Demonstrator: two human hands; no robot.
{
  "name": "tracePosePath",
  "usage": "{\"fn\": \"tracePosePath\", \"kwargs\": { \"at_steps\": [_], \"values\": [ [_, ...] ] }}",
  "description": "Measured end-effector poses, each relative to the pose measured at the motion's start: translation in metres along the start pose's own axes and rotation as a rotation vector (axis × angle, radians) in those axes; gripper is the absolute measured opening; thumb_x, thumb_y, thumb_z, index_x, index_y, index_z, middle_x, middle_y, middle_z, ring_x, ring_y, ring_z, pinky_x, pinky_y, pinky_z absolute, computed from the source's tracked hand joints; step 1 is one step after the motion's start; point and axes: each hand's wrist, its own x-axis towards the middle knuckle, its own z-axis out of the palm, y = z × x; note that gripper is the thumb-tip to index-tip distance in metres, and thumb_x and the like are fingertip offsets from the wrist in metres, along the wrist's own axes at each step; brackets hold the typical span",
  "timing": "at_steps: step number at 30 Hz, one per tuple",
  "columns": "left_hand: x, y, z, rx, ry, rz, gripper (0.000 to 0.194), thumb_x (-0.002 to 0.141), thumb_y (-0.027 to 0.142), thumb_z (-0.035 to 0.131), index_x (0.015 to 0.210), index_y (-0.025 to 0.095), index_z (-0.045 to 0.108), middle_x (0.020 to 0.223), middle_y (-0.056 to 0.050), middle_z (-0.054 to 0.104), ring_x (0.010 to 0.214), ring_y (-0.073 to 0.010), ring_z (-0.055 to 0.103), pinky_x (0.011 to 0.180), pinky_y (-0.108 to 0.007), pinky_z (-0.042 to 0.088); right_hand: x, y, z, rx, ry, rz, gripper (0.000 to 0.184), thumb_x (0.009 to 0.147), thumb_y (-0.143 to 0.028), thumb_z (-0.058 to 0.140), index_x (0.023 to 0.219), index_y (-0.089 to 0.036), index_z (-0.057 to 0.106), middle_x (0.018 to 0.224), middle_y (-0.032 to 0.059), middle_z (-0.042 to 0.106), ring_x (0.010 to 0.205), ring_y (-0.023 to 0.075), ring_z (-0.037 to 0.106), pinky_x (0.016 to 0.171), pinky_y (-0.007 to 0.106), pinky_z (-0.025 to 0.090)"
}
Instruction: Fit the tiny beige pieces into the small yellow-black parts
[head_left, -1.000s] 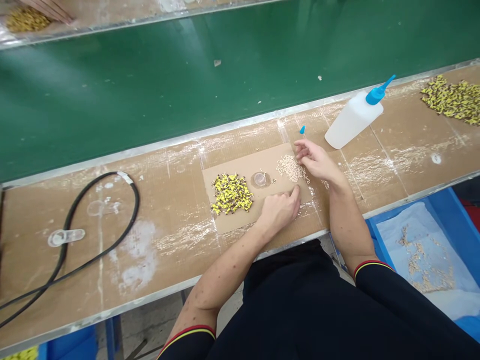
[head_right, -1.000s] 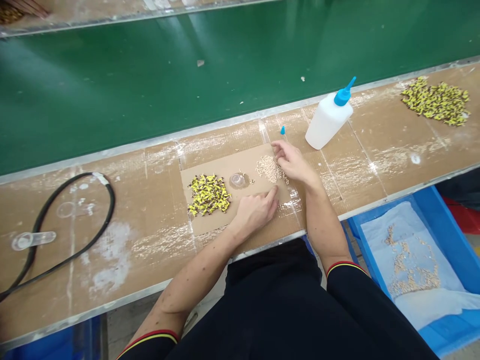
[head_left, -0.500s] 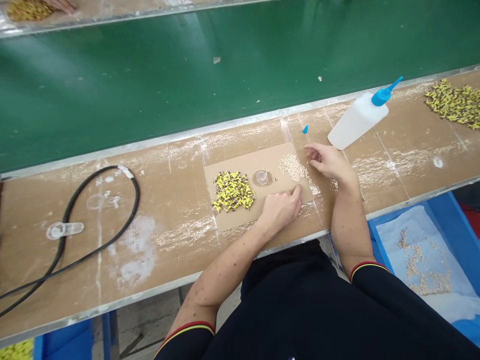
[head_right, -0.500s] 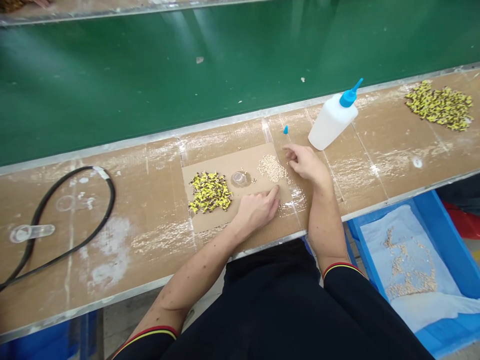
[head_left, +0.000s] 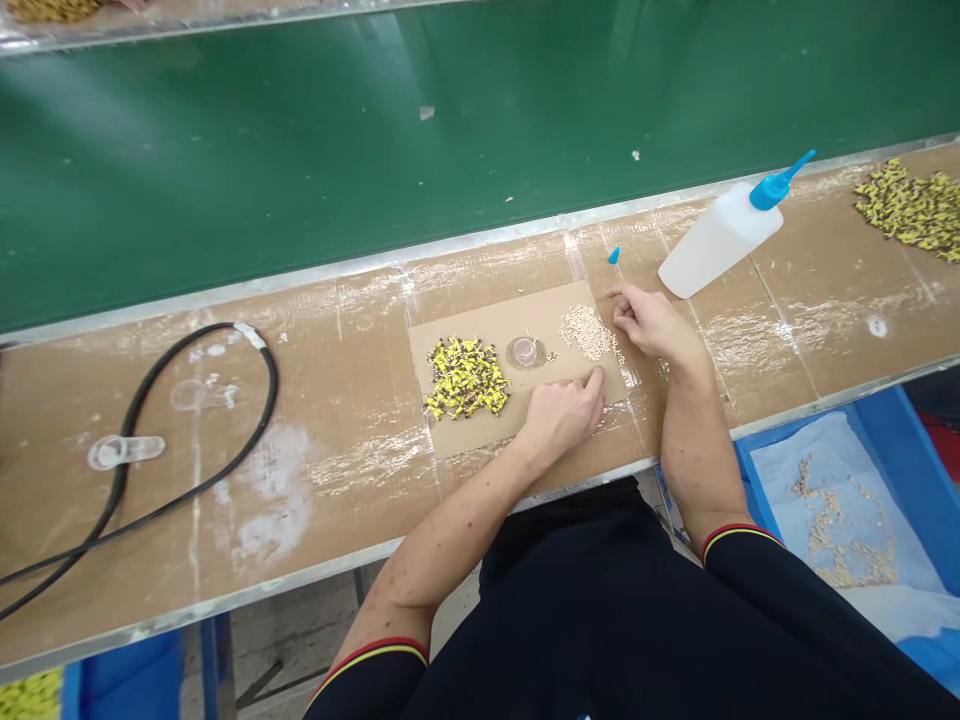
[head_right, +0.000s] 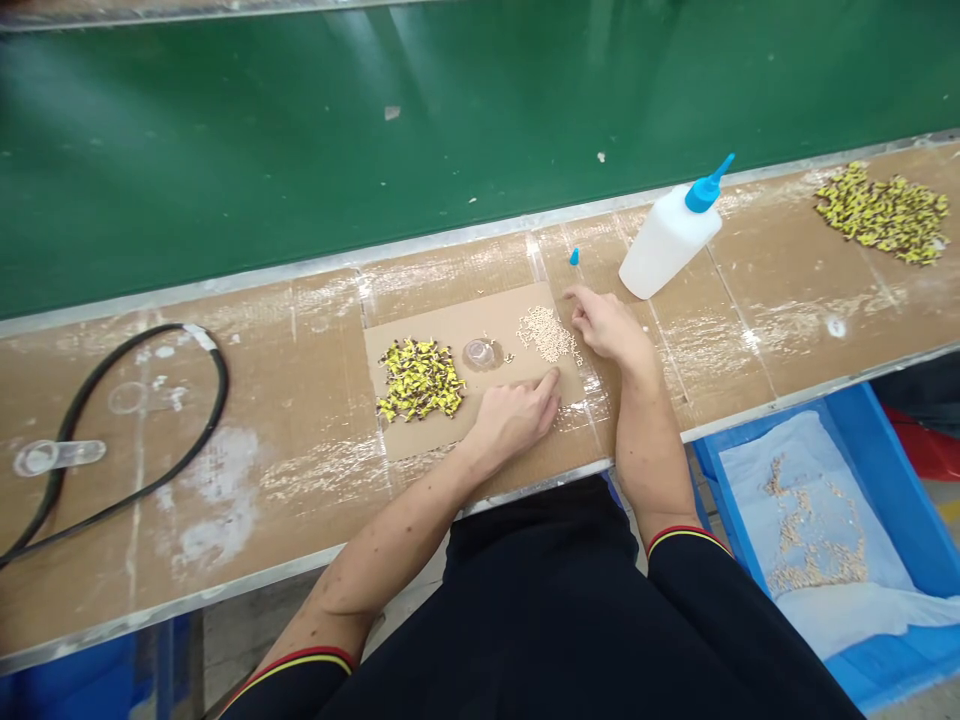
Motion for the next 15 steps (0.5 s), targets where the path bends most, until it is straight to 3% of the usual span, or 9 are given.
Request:
{"fn": "tracePosePath", "kwargs": {
  "at_steps": [4, 8, 15],
  "values": [
    [0.000, 0.000, 0.001, -0.005, 0.004, 0.005, 0.046, 0.109, 0.033, 0.029, 0.147, 0.018, 0.051, 0.102, -0.015, 0.080, 0.094, -0.0318, 0.080, 0.071, -0.037, 0.057, 0.000, -0.004, 0.002, 0.095, 0.020, -0.070, 0.047, 0.088, -0.013, 0.055, 0.133, -0.021, 0.062, 0.091, 0.0041, 0.076, 0.082, 0.0237, 0.069, 0.085, 0.041, 0.054],
    [0.000, 0.000, 0.003, -0.015, 0.010, -0.001, 0.045, 0.109, 0.033, 0.031, 0.146, 0.018, 0.051, 0.106, -0.016, 0.080, 0.096, -0.0310, 0.080, 0.072, -0.036, 0.057, 0.000, 0.005, -0.003, 0.073, 0.071, -0.019, 0.054, 0.083, -0.011, 0.058, 0.137, -0.022, 0.063, 0.101, 0.0070, 0.079, 0.088, 0.0251, 0.072, 0.091, 0.045, 0.056],
    [0.000, 0.000, 0.002, -0.020, -0.007, -0.003, 0.047, 0.109, 0.034, 0.031, 0.149, 0.018, 0.049, 0.108, -0.016, 0.079, 0.096, -0.0302, 0.080, 0.074, -0.036, 0.058, 0.001, 0.007, -0.004, 0.096, -0.020, 0.017, 0.055, 0.080, -0.012, 0.064, 0.134, -0.022, 0.068, 0.091, 0.0046, 0.080, 0.079, 0.0246, 0.071, 0.087, 0.045, 0.058]
  ]
}}
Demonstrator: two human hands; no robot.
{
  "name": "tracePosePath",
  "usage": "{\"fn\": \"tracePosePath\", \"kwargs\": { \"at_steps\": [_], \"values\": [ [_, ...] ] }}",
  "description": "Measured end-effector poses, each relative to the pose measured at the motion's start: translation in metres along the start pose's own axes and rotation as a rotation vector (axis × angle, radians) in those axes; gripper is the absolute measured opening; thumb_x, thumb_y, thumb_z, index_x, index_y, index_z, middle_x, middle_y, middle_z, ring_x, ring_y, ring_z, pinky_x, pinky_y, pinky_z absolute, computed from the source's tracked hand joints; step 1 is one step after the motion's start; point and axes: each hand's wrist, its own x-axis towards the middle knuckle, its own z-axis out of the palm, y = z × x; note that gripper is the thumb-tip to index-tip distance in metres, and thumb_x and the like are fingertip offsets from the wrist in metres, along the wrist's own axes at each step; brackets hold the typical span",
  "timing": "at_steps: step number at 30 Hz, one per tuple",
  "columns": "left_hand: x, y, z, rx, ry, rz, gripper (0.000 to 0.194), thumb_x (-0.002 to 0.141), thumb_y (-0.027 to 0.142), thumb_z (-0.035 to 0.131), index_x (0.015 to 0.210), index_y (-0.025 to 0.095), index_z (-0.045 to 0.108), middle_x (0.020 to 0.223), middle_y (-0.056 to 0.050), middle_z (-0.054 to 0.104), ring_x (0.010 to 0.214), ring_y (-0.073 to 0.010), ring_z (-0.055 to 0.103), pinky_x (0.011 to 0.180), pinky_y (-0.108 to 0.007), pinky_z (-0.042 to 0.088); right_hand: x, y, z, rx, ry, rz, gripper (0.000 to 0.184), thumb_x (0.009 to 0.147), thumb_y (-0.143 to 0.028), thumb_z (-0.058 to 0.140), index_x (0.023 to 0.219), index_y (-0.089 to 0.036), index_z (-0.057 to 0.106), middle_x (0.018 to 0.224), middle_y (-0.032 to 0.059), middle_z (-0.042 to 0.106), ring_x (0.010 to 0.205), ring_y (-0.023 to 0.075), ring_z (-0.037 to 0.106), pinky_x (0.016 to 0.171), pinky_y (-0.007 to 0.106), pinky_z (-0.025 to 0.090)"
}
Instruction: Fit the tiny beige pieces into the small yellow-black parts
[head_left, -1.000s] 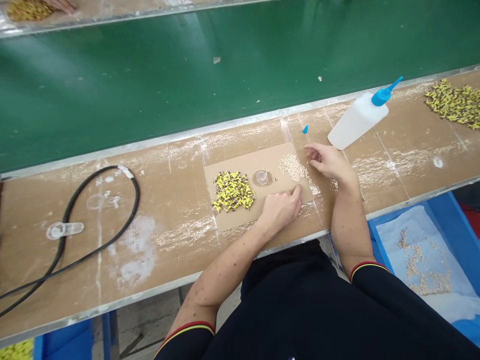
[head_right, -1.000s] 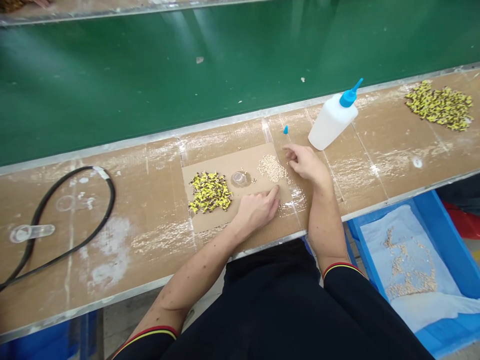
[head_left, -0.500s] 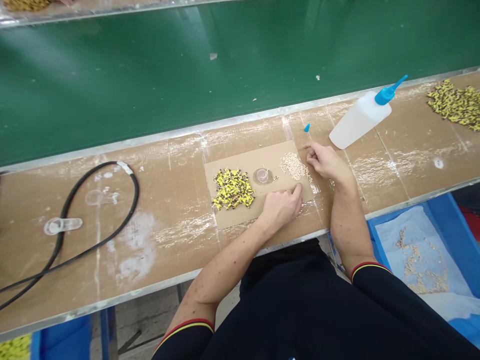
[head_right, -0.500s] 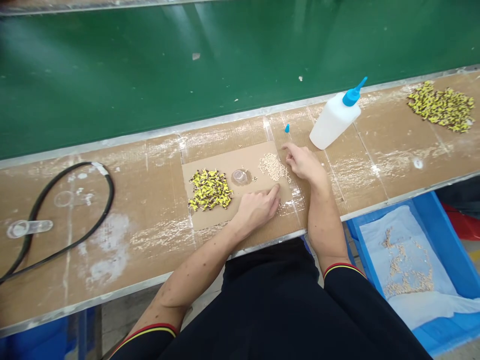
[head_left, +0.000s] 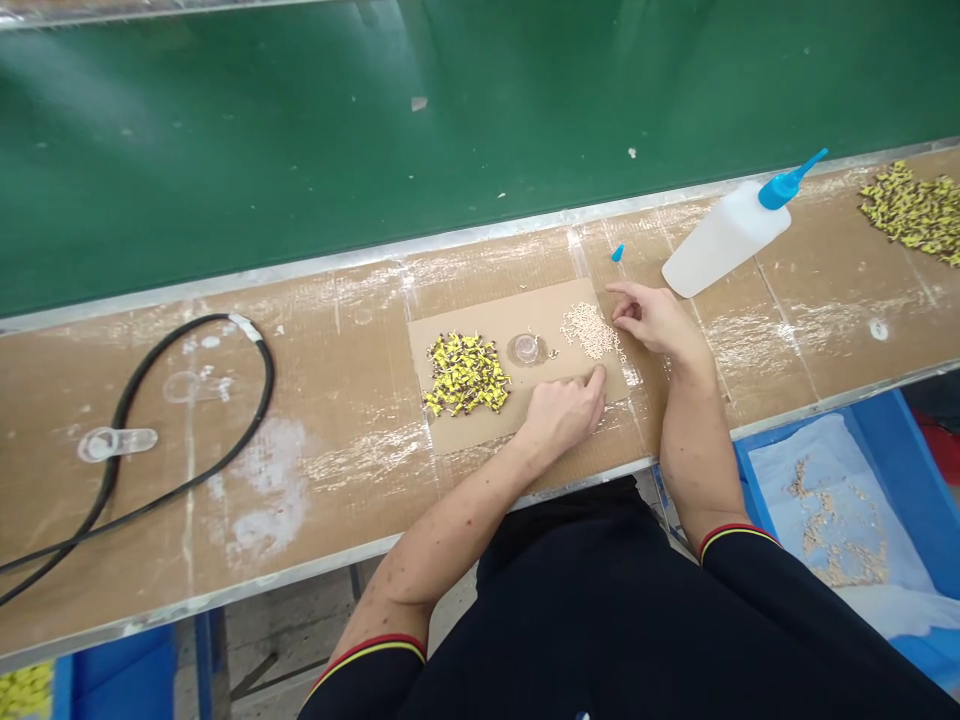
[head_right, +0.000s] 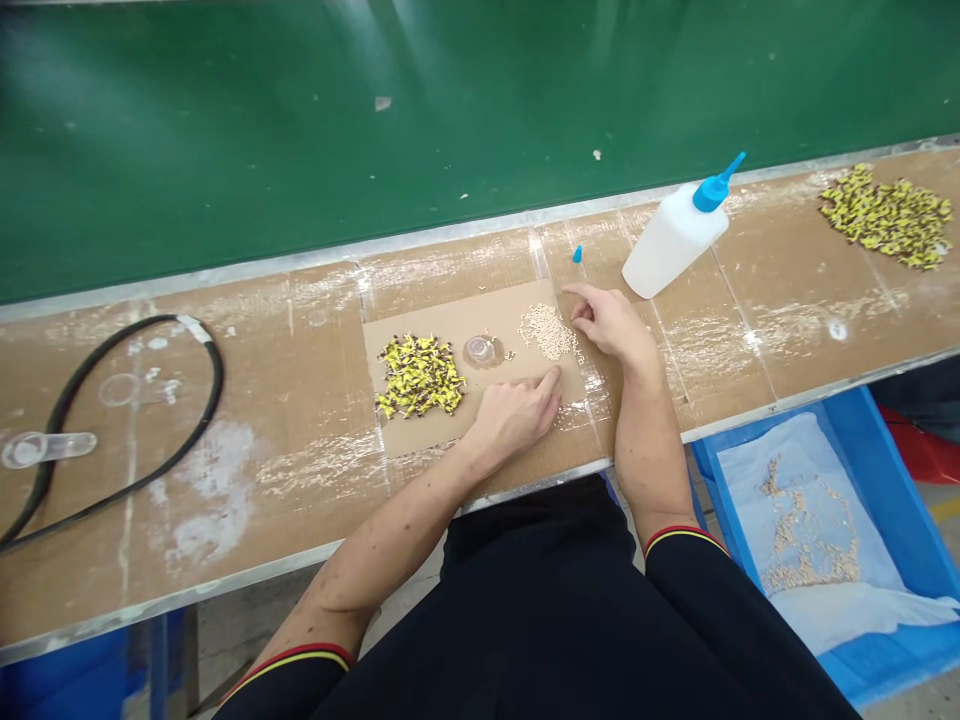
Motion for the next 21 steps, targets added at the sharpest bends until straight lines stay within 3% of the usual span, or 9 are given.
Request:
{"fn": "tracePosePath", "kwargs": {
  "at_steps": [5, 12, 16, 21],
  "values": [
    [0.000, 0.000, -0.001, 0.002, 0.004, 0.004, 0.046, 0.109, 0.034, 0.030, 0.148, 0.019, 0.050, 0.107, -0.015, 0.080, 0.096, -0.0313, 0.080, 0.073, -0.036, 0.058, 0.000, -0.007, 0.007, -0.147, 0.022, -0.007, 0.052, 0.083, -0.009, 0.055, 0.133, -0.023, 0.065, 0.092, 0.0057, 0.077, 0.088, 0.0283, 0.069, 0.085, 0.046, 0.053],
    [0.000, 0.001, -0.003, -0.010, -0.004, 0.003, 0.045, 0.109, 0.032, 0.032, 0.148, 0.018, 0.051, 0.103, -0.016, 0.080, 0.097, -0.0316, 0.080, 0.074, -0.037, 0.058, 0.000, -0.017, 0.011, 0.167, 0.070, -0.126, 0.052, 0.089, -0.019, 0.057, 0.140, -0.022, 0.055, 0.098, 0.0042, 0.075, 0.079, 0.0194, 0.066, 0.080, 0.038, 0.057],
    [0.000, 0.001, -0.002, -0.014, 0.002, -0.003, 0.044, 0.108, 0.032, 0.033, 0.144, 0.018, 0.053, 0.104, -0.015, 0.080, 0.096, -0.0318, 0.080, 0.072, -0.036, 0.058, -0.005, -0.011, 0.001, 0.187, 0.103, -0.051, 0.049, 0.091, -0.021, 0.055, 0.140, -0.022, 0.057, 0.100, 0.0061, 0.076, 0.083, 0.0210, 0.072, 0.083, 0.041, 0.060],
    [0.000, 0.001, -0.002, -0.008, 0.008, 0.002, 0.043, 0.108, 0.032, 0.032, 0.143, 0.018, 0.053, 0.103, -0.015, 0.080, 0.096, -0.0319, 0.080, 0.072, -0.036, 0.057, -0.009, -0.008, -0.002, 0.151, -0.035, 0.111, 0.053, 0.089, -0.014, 0.050, 0.141, -0.019, 0.060, 0.087, 0.0057, 0.078, 0.072, 0.0213, 0.075, 0.077, 0.042, 0.063]
  ]
}}
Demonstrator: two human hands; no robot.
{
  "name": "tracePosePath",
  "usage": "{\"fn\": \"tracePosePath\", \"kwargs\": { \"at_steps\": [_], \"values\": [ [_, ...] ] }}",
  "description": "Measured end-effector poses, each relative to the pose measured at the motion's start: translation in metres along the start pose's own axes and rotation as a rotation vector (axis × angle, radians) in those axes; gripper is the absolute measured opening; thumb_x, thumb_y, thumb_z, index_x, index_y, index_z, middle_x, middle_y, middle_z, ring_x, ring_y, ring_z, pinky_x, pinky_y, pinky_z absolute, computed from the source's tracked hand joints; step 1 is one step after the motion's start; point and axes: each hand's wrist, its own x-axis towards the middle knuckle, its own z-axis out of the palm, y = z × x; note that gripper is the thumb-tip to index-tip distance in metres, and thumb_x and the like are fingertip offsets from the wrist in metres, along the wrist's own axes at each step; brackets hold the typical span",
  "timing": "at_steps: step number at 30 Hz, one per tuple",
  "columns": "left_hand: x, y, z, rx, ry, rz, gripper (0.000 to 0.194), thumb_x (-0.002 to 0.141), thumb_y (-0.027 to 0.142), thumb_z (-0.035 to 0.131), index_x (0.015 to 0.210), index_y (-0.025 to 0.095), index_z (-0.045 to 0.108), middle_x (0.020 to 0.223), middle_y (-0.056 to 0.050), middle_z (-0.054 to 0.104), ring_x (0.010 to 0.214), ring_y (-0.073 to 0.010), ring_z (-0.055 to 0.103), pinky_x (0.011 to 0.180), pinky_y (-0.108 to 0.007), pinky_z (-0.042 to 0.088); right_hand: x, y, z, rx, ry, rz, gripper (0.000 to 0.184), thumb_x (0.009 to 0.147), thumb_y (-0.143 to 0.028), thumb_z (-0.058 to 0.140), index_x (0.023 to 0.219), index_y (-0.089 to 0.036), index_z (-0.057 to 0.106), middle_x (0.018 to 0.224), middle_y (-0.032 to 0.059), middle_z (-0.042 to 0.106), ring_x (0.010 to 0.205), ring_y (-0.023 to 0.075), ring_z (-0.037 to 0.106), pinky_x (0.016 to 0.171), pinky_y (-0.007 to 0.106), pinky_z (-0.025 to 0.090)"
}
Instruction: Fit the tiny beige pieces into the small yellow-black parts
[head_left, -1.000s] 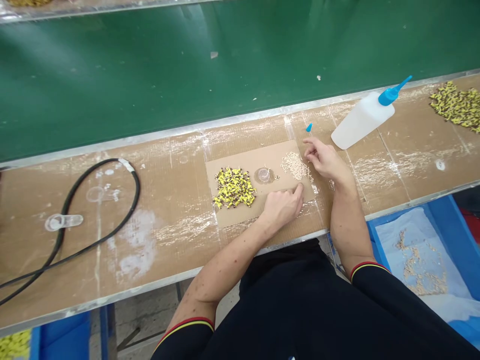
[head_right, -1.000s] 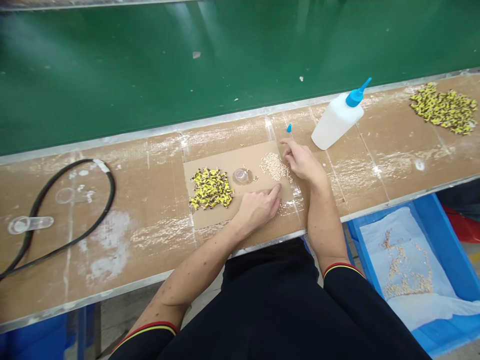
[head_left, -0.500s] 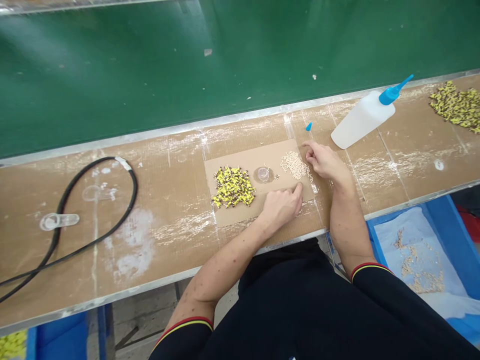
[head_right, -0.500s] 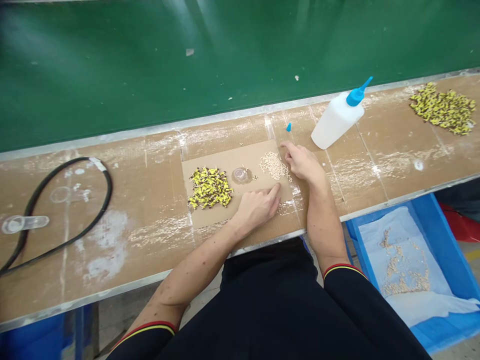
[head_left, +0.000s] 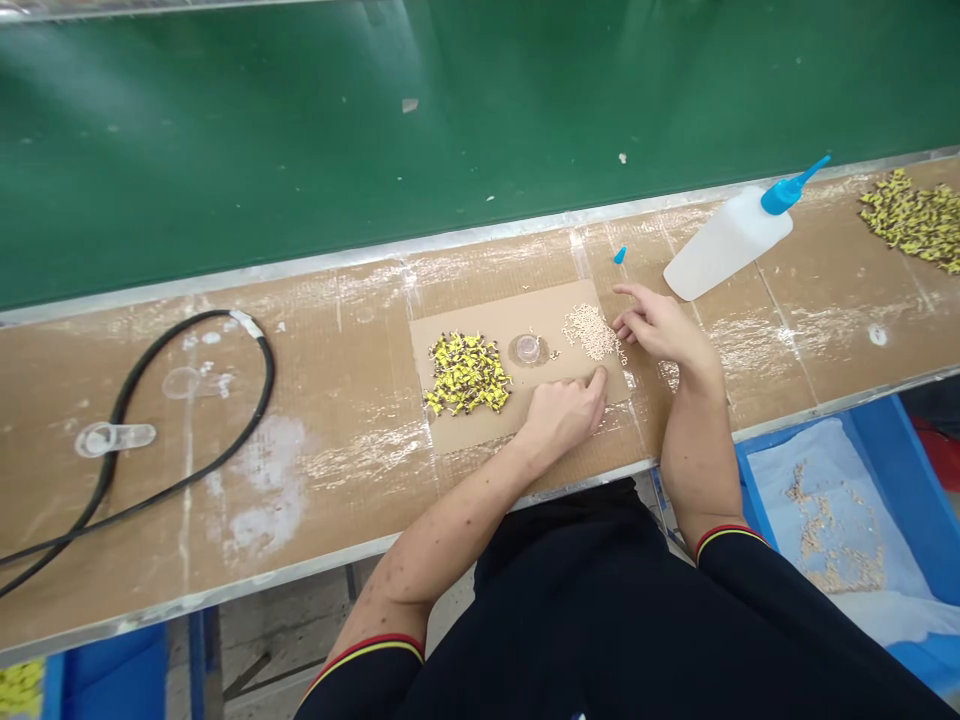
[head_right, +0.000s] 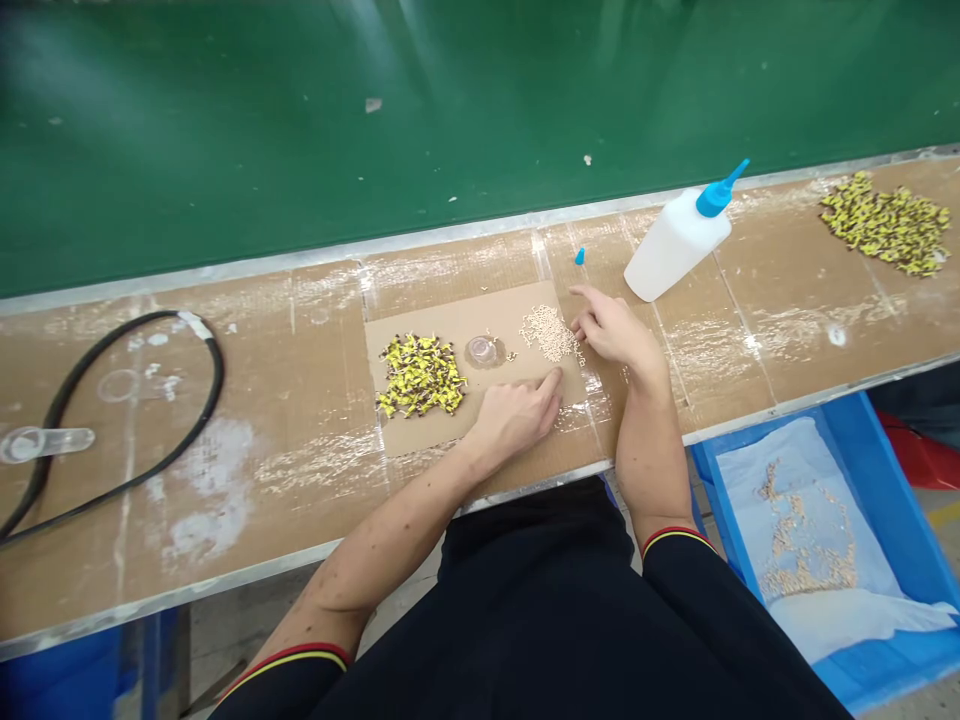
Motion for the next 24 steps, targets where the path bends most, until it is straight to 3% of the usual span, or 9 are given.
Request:
{"fn": "tracePosePath", "kwargs": {
  "at_steps": [8, 14, 21, 24],
  "values": [
    [0.000, -0.001, 0.000, 0.010, -0.006, -0.001, 0.044, 0.109, 0.033, 0.032, 0.144, 0.018, 0.052, 0.101, -0.016, 0.080, 0.095, -0.0315, 0.080, 0.073, -0.036, 0.058, 0.000, -0.012, 0.007, 0.154, -0.023, -0.021, 0.054, 0.091, -0.012, 0.047, 0.144, -0.018, 0.056, 0.090, 0.0070, 0.080, 0.077, 0.0202, 0.076, 0.078, 0.039, 0.065],
    [0.000, -0.001, 0.000, 0.017, -0.005, 0.005, 0.044, 0.109, 0.032, 0.030, 0.145, 0.018, 0.052, 0.102, -0.016, 0.080, 0.096, -0.0321, 0.080, 0.073, -0.036, 0.058, 0.002, -0.005, 0.004, 0.004, 0.029, 0.005, 0.059, 0.083, -0.007, 0.049, 0.140, -0.017, 0.062, 0.086, 0.0055, 0.080, 0.074, 0.0203, 0.075, 0.081, 0.041, 0.064],
    [0.000, -0.001, 0.002, 0.022, 0.004, 0.006, 0.045, 0.109, 0.033, 0.030, 0.145, 0.018, 0.051, 0.100, -0.016, 0.080, 0.095, -0.0316, 0.080, 0.072, -0.036, 0.057, 0.003, -0.014, 0.010, 0.166, -0.021, 0.015, 0.059, 0.084, -0.007, 0.047, 0.141, -0.015, 0.060, 0.088, 0.0063, 0.080, 0.076, 0.0193, 0.075, 0.075, 0.036, 0.064],
    [0.000, -0.001, 0.001, 0.016, 0.007, 0.003, 0.044, 0.109, 0.033, 0.031, 0.145, 0.018, 0.052, 0.103, -0.016, 0.080, 0.095, -0.0313, 0.080, 0.072, -0.035, 0.057, 0.001, -0.012, 0.006, 0.110, 0.019, -0.026, 0.057, 0.086, -0.010, 0.049, 0.141, -0.018, 0.061, 0.091, 0.0063, 0.081, 0.077, 0.0198, 0.075, 0.078, 0.038, 0.063]
  ]
}}
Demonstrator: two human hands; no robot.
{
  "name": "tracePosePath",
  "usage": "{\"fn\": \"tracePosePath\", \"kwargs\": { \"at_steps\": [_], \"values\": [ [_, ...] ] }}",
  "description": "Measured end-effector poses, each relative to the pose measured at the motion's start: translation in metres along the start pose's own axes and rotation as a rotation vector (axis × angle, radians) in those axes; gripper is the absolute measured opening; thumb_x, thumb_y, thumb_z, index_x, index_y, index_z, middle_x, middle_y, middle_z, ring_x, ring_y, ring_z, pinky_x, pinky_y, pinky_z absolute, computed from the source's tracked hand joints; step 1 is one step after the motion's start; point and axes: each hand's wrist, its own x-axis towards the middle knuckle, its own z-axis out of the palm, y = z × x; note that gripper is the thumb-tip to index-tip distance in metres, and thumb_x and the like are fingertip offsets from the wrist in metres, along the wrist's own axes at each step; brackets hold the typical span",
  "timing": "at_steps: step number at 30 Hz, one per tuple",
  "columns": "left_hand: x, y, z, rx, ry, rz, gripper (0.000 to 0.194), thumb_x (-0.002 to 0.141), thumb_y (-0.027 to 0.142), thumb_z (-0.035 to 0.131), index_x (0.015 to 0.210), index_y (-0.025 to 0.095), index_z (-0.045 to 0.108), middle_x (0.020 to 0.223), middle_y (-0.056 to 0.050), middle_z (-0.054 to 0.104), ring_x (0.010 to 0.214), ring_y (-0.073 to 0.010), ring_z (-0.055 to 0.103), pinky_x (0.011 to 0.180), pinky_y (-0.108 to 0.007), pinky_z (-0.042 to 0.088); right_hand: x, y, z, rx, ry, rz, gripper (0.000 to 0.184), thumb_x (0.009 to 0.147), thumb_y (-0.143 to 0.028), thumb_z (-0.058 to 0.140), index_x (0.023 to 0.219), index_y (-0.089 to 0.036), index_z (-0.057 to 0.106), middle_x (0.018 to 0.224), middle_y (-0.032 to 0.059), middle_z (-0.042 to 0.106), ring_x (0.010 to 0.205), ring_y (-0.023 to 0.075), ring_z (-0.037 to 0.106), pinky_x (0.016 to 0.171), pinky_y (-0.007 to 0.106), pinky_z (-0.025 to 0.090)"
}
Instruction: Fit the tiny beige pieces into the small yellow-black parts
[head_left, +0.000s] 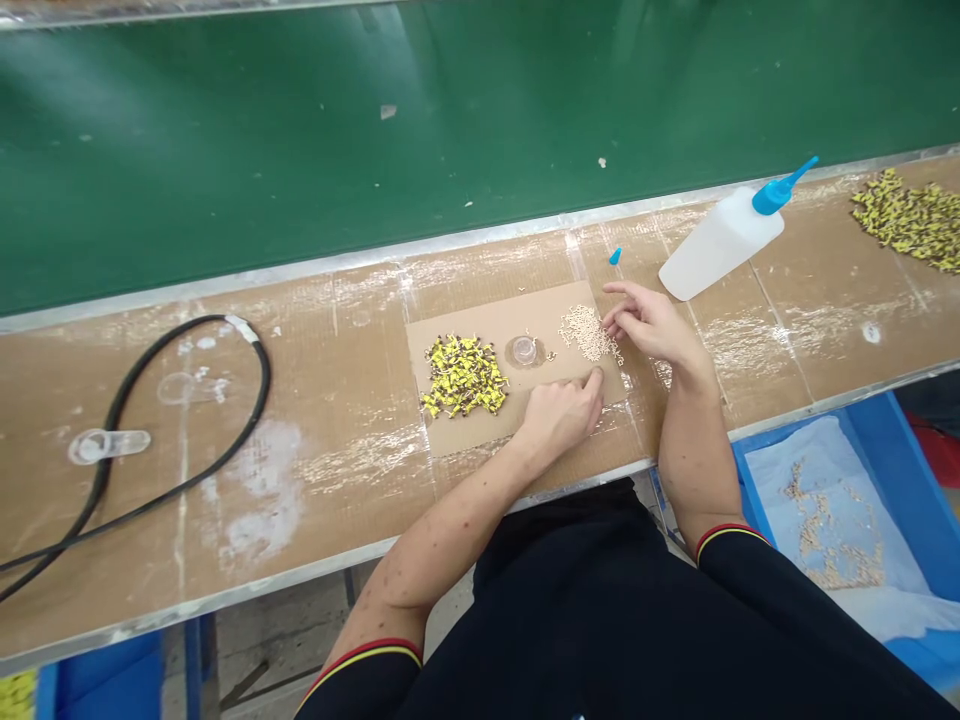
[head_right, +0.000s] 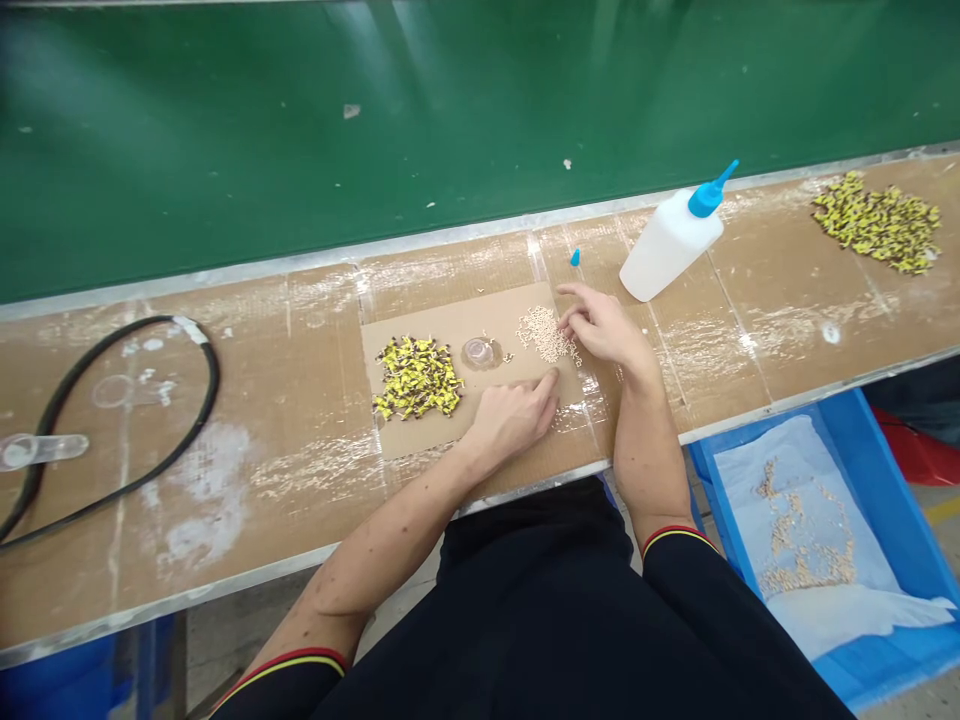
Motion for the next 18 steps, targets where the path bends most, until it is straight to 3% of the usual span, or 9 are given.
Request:
{"fn": "tracePosePath", "kwargs": {
  "at_steps": [3, 8, 14, 18],
  "values": [
    [0.000, 0.001, 0.000, 0.003, 0.004, -0.004, 0.044, 0.108, 0.032, 0.032, 0.144, 0.019, 0.052, 0.104, -0.015, 0.080, 0.094, -0.0315, 0.080, 0.071, -0.036, 0.058, -0.001, 0.008, -0.007, -0.177, 0.053, -0.040, 0.055, 0.085, -0.011, 0.054, 0.138, -0.019, 0.065, 0.094, 0.0071, 0.081, 0.086, 0.0236, 0.076, 0.090, 0.045, 0.061],
    [0.000, 0.000, 0.001, 0.000, 0.004, -0.012, 0.046, 0.108, 0.033, 0.034, 0.148, 0.019, 0.050, 0.105, -0.016, 0.080, 0.095, -0.0319, 0.080, 0.071, -0.036, 0.058, 0.002, 0.016, -0.015, -0.367, -0.048, -0.056, 0.056, 0.076, -0.009, 0.069, 0.131, -0.018, 0.072, 0.106, 0.0102, 0.079, 0.091, 0.0262, 0.073, 0.091, 0.046, 0.059],
    [0.000, 0.000, 0.001, -0.010, 0.018, 0.003, 0.044, 0.108, 0.033, 0.031, 0.143, 0.018, 0.054, 0.102, -0.015, 0.080, 0.095, -0.0327, 0.080, 0.071, -0.037, 0.058, 0.006, 0.011, -0.011, -0.429, -0.082, -0.026, 0.013, 0.078, -0.016, 0.073, 0.087, -0.019, 0.083, 0.091, 0.0080, 0.078, 0.080, 0.0222, 0.069, 0.080, 0.038, 0.053],
    [0.000, 0.000, 0.000, -0.008, 0.014, 0.004, 0.044, 0.108, 0.033, 0.032, 0.144, 0.018, 0.053, 0.104, -0.014, 0.080, 0.094, -0.0325, 0.081, 0.070, -0.037, 0.058, 0.006, 0.007, -0.009, -0.461, -0.071, -0.026, 0.012, 0.078, -0.016, 0.071, 0.073, -0.021, 0.080, 0.083, 0.0049, 0.078, 0.076, 0.0209, 0.068, 0.076, 0.036, 0.048]
  ]
}}
